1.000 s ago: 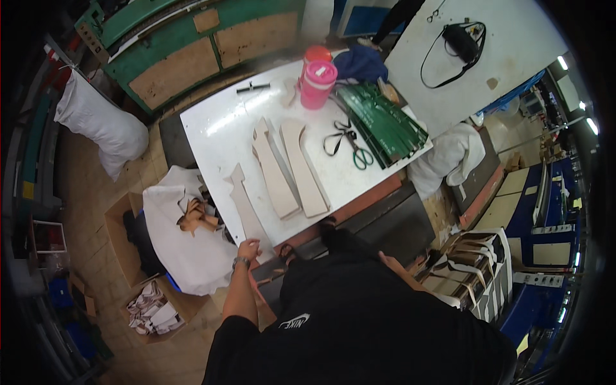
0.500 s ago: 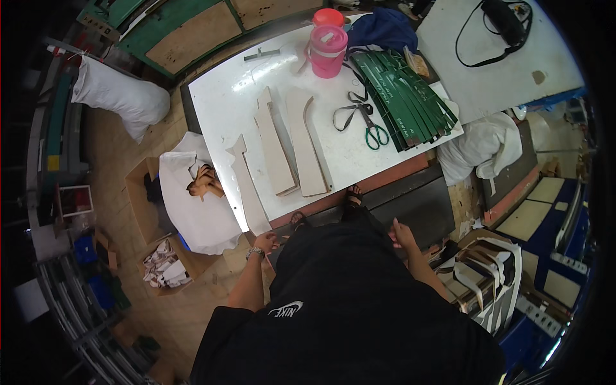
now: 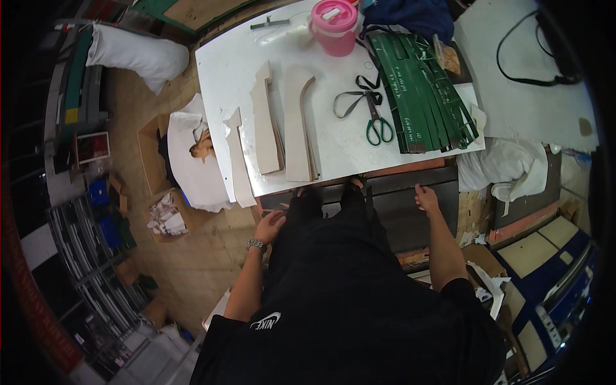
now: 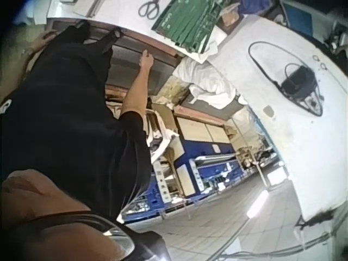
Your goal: Collect cut shoe upper components from a machine, stack them, tie the bundle with a strap, and record production data on a notepad.
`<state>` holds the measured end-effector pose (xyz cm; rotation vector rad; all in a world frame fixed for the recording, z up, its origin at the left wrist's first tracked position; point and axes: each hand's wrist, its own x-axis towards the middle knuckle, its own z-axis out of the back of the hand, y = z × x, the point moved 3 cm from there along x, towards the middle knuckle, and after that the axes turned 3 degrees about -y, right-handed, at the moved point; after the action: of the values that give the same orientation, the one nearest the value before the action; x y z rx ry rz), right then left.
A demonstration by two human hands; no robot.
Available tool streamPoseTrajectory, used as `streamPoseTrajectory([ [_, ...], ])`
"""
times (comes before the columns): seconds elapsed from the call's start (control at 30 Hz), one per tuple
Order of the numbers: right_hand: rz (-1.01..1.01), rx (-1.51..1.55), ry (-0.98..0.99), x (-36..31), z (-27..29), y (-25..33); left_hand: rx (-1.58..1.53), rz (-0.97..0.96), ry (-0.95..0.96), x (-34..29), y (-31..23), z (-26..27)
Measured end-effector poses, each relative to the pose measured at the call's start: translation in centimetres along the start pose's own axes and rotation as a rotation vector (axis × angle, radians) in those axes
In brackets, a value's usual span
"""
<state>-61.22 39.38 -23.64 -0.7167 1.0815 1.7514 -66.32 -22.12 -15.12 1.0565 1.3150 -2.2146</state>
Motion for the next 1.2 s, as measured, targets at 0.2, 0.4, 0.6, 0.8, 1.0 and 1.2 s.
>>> streamPoseTrajectory([
  [0.2, 0.189, -0.177, 0.099, 2.4, -4.7, 3.7, -0.126, 0.144, -0.129, -0.1, -0.4, 0.7],
  [0.4, 0.577, -0.252, 0.085, 1.5, -16.0, 18.1, -0.061, -0.047, -0.348, 10.2, 1.3, 7.0],
  [0.6, 0.532, -0.108, 0.077, 0.0, -27.4, 30.3, 0.151, -0.237, -0.517, 20.9, -3.7, 9.6],
  [0.8, 0.603, -0.182, 0.040, 3.4, -33.2, 35.8, 0.271, -0.267, -0.453, 24.3, -7.3, 5.4],
  [1.0, 0.690, -0.263, -0.048, 2.0, -36.7, 37.9, 0.229, -0.304, -0.438, 23.6, -5.0, 6.4],
  [1.2, 0.748, -0.177, 0.098, 1.7, -34.5, 37.5, 0.213, -0.308, -0.382, 23.0, -4.0, 7.4],
])
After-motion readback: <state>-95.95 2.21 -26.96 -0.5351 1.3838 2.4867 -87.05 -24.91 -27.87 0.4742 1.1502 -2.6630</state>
